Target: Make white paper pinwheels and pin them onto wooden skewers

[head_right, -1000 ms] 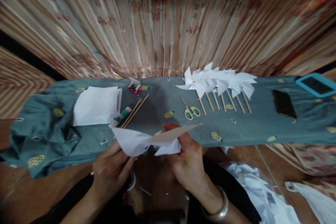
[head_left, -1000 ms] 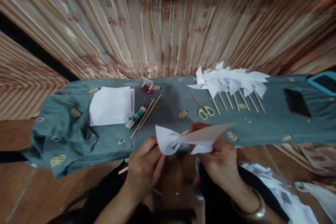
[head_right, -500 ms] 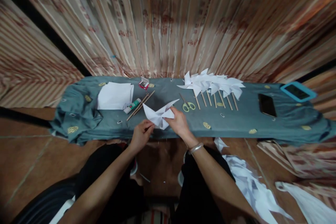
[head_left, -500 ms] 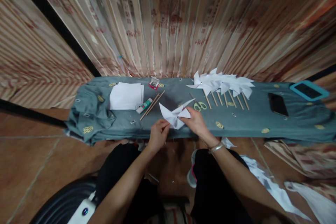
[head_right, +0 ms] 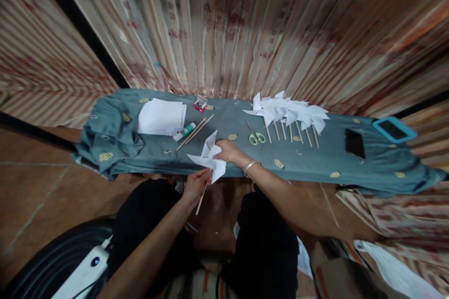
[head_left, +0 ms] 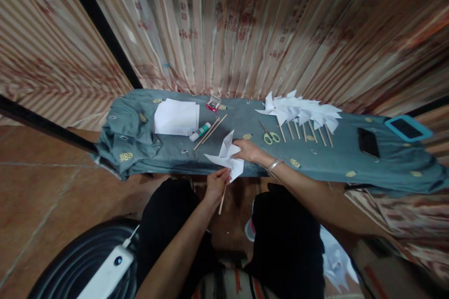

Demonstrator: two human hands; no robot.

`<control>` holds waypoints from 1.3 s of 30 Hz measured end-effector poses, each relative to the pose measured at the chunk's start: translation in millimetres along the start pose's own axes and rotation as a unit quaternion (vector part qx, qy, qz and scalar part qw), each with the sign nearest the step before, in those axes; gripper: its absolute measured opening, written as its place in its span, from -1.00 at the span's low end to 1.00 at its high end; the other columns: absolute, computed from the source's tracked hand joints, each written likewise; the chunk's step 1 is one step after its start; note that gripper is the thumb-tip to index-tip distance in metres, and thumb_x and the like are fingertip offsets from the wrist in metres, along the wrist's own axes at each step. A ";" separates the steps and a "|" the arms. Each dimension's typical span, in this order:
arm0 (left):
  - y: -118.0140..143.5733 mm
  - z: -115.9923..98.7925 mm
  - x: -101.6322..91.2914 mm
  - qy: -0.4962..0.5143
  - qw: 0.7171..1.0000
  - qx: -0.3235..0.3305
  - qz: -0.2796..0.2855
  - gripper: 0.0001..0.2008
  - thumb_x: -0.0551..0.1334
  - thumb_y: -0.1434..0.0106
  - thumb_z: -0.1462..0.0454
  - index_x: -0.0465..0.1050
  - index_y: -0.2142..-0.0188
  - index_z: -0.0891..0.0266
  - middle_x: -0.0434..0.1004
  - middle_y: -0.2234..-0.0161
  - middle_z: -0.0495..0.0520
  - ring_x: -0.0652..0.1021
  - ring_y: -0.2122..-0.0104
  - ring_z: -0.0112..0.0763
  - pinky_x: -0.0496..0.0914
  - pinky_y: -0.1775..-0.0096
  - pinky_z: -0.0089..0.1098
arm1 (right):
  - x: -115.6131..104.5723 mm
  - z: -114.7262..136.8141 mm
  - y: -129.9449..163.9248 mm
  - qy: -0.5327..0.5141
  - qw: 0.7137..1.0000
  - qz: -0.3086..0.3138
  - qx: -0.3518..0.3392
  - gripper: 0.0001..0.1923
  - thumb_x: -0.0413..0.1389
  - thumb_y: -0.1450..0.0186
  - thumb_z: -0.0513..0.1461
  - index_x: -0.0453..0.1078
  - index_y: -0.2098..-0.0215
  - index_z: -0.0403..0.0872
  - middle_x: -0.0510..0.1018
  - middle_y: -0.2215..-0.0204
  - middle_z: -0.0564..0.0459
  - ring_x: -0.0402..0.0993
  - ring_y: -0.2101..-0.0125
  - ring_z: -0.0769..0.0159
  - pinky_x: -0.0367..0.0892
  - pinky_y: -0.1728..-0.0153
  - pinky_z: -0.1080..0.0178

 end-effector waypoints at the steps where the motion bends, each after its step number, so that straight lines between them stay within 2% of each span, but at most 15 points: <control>1: 0.4 1.2 0.0 0.012 1.000 -0.010 -0.002 -0.72 0.52 0.25 0.23 0.58 0.55 0.37 0.39 0.72 -0.03 0.29 0.69 -0.62 0.13 0.58 -0.49 | 0.6 1.1 -2.7 0.013 1.000 0.010 -0.008 -0.77 0.25 -0.07 -0.32 0.54 0.26 -0.17 0.65 0.32 -0.01 0.52 0.34 0.27 0.26 0.39 0.38; 6: 4.8 3.0 1.6 0.061 0.997 -0.040 -0.003 -0.72 0.52 0.28 0.26 0.58 0.55 0.37 0.44 0.68 0.01 0.34 0.64 -0.60 0.17 0.56 -0.50 | -1.1 5.3 -11.6 0.066 0.996 0.053 -0.038 -0.77 0.23 -0.07 -0.33 0.55 0.26 -0.16 0.65 0.28 -0.04 0.53 0.30 0.23 0.26 0.35 0.36; 14: 9.0 3.2 4.3 0.103 0.993 -0.057 -0.001 -0.69 0.52 0.34 0.26 0.59 0.55 0.36 0.43 0.65 0.00 0.36 0.60 -0.60 0.14 0.55 -0.50 | -8.6 8.6 -19.7 0.094 0.988 0.114 -0.053 -0.81 0.27 -0.04 -0.32 0.55 0.33 -0.15 0.63 0.39 0.04 0.48 0.39 0.31 0.21 0.43 0.39; 20: 9.8 5.9 5.3 0.123 0.990 -0.062 0.003 -0.66 0.53 0.33 0.24 0.60 0.51 0.38 0.45 0.62 0.00 0.34 0.59 -0.62 0.13 0.54 -0.50 | -7.4 6.4 -21.5 0.096 0.986 0.132 -0.033 -0.80 0.24 -0.07 -0.31 0.54 0.30 -0.16 0.61 0.41 0.07 0.47 0.40 0.33 0.21 0.45 0.40; 26: 8.9 10.2 4.4 0.128 0.988 -0.090 -0.005 -0.63 0.55 0.32 0.23 0.61 0.48 0.37 0.45 0.63 -0.01 0.37 0.60 -0.59 0.20 0.51 -0.49 | -9.1 11.2 -23.3 0.110 0.984 0.141 -0.001 -0.81 0.25 -0.06 -0.30 0.53 0.32 -0.18 0.60 0.41 0.02 0.45 0.41 0.31 0.16 0.49 0.37; 39: 4.7 14.1 5.3 0.121 0.987 -0.102 0.004 -0.70 0.52 0.25 0.18 0.57 0.56 0.33 0.40 0.67 -0.05 0.34 0.63 -0.60 0.17 0.53 -0.48 | -5.0 7.2 -21.9 0.102 0.983 0.136 0.074 -0.78 0.24 -0.08 -0.27 0.52 0.28 -0.18 0.60 0.37 0.00 0.46 0.40 0.30 0.18 0.48 0.36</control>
Point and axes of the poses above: each hand's wrist, its own y-axis away from the middle knuckle, its own x-axis out of the palm, z = x × y, the point moved 2 cm from there along -y, towards the middle knuckle
